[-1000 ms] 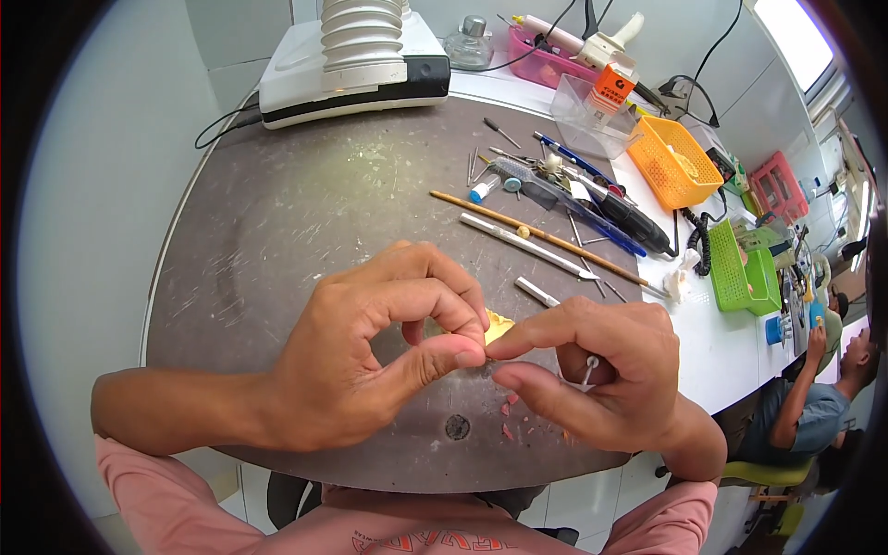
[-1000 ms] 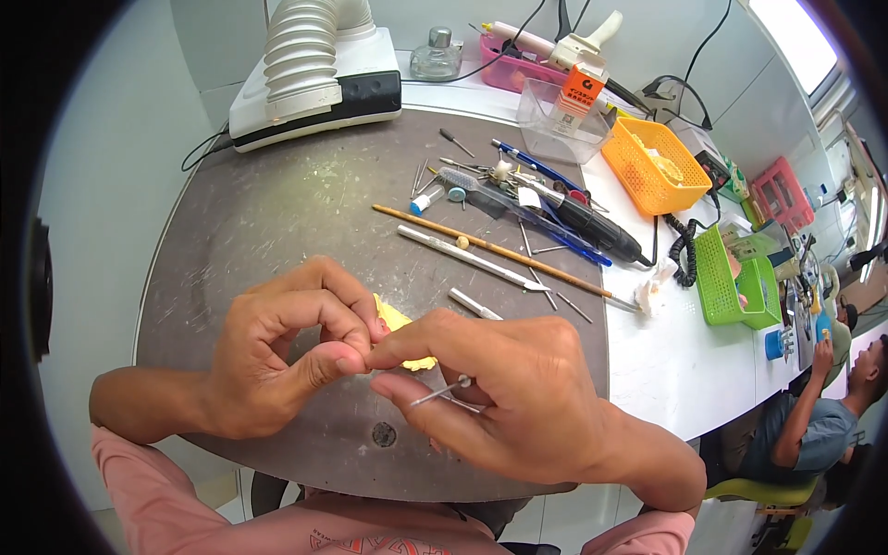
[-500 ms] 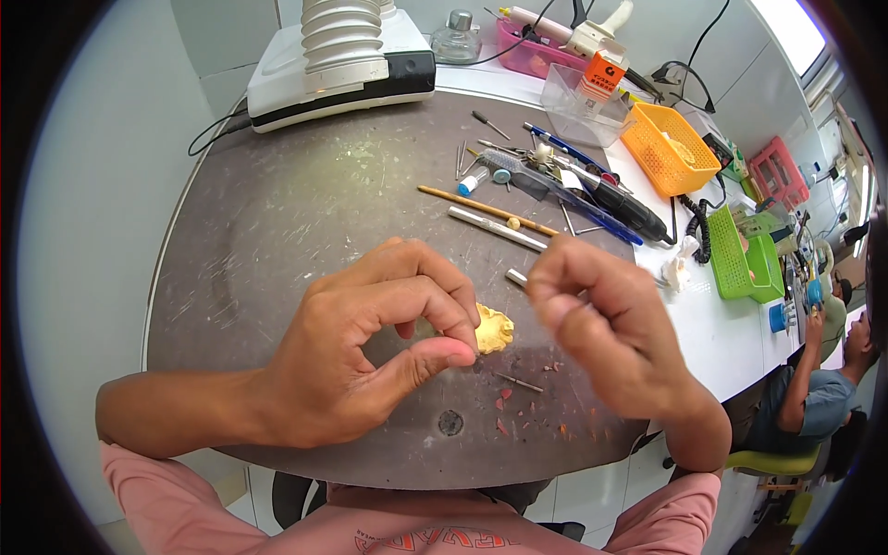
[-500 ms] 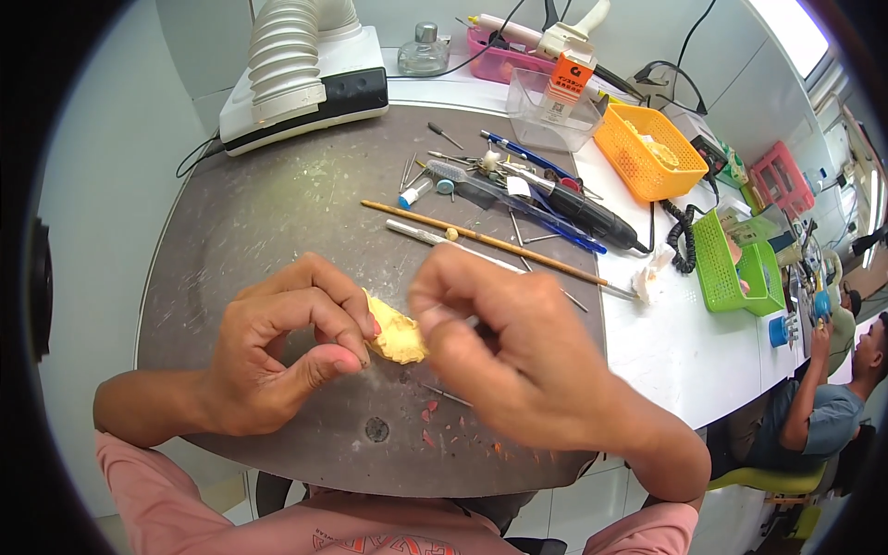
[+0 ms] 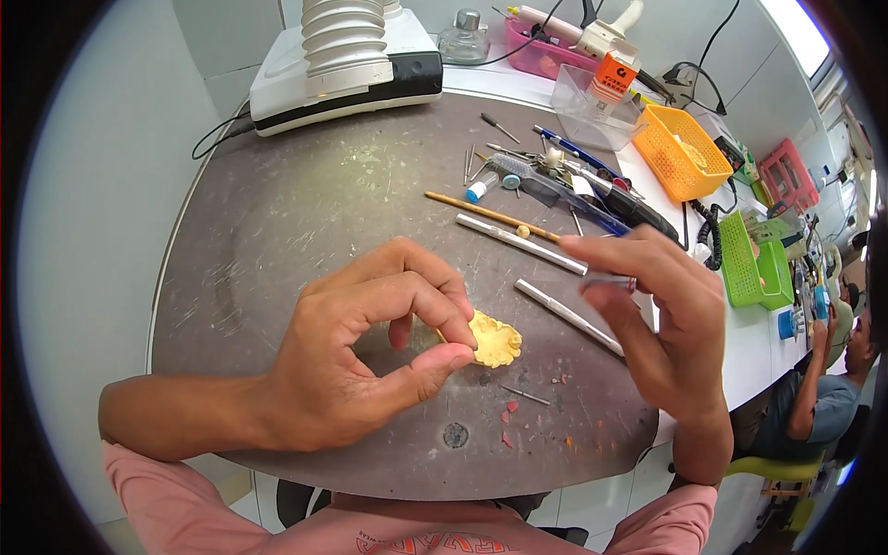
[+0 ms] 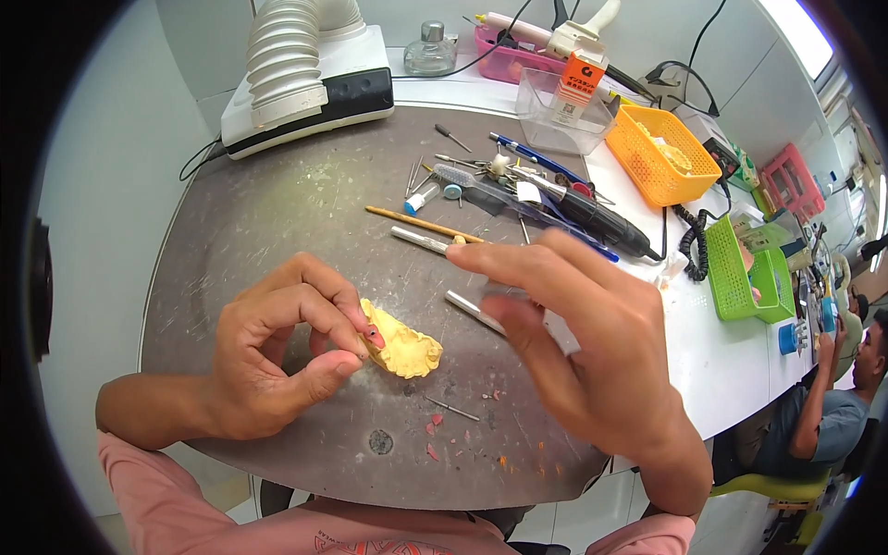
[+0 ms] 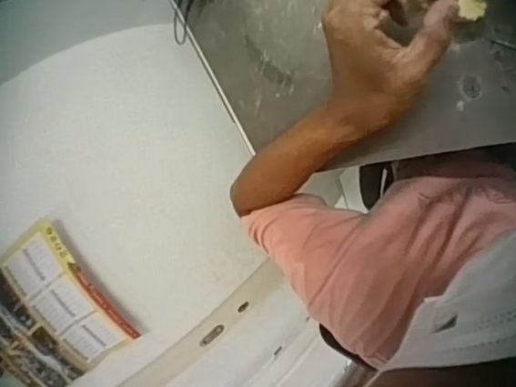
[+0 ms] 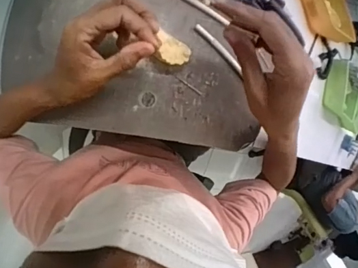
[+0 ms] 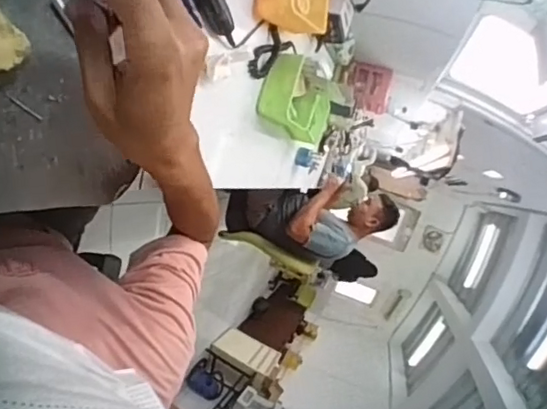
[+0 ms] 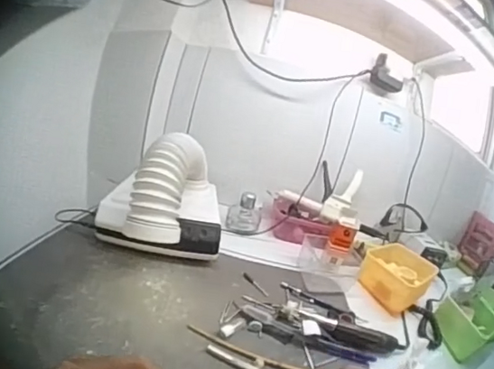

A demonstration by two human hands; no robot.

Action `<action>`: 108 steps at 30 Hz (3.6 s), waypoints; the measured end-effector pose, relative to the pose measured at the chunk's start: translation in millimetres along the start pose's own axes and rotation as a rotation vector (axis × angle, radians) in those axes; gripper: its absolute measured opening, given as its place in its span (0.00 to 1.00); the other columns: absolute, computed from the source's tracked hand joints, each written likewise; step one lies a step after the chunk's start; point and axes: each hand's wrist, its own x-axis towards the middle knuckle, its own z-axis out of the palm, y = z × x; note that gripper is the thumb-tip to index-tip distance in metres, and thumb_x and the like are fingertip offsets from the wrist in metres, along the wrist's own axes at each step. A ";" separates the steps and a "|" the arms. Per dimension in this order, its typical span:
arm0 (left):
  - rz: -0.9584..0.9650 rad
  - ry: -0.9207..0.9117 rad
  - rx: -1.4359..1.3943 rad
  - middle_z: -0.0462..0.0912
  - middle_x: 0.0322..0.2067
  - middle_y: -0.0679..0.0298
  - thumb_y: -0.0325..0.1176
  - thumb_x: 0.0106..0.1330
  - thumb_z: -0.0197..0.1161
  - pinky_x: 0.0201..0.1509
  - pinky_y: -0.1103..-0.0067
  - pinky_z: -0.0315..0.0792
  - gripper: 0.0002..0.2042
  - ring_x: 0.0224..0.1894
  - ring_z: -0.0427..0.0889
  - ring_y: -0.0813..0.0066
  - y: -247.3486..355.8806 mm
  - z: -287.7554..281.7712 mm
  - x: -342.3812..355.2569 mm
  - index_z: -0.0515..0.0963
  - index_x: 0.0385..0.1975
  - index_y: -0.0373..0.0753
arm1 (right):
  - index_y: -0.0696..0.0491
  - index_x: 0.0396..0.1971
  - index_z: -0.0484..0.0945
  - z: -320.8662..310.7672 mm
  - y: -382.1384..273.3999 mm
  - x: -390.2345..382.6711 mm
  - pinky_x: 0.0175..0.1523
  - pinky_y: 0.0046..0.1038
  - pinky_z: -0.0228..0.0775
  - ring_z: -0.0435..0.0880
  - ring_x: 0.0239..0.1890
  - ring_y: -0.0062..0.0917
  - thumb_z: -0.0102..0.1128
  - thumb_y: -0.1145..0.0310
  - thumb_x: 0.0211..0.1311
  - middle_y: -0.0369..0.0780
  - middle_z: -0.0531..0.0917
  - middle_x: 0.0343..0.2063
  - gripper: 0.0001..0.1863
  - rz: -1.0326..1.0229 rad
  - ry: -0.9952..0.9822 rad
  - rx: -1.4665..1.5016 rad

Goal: Refining and carving a yellow dental plaster mold using a small hand-held carving tool.

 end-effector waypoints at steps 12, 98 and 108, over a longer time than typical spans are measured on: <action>-0.026 0.026 0.003 0.77 0.41 0.61 0.22 0.58 0.70 0.34 0.87 0.68 0.06 0.38 0.77 0.83 -2.1 0.9 2.8 0.81 0.33 0.38 | 0.58 0.33 0.86 9.4 -4.0 -7.8 0.29 0.21 0.68 0.80 0.26 0.22 0.78 0.80 0.44 0.41 0.83 0.25 0.14 -0.216 0.037 0.084; -0.191 -0.133 0.045 0.82 0.49 0.56 0.19 0.58 0.72 0.52 0.79 0.78 0.20 0.50 0.83 0.73 -10.2 -10.9 6.0 0.78 0.51 0.31 | 0.65 0.37 0.78 10.0 6.0 -12.0 0.41 0.26 0.77 0.88 0.35 0.34 0.65 0.83 0.54 0.46 0.84 0.31 0.10 -0.160 -0.035 0.179; -0.145 -0.127 0.083 0.82 0.49 0.55 0.19 0.58 0.72 0.51 0.79 0.79 0.20 0.49 0.83 0.72 -11.2 -11.2 5.0 0.80 0.51 0.32 | 0.65 0.33 0.80 12.6 3.6 -9.6 0.38 0.27 0.80 0.89 0.33 0.34 0.68 0.84 0.50 0.45 0.85 0.28 0.10 -0.139 -0.050 0.184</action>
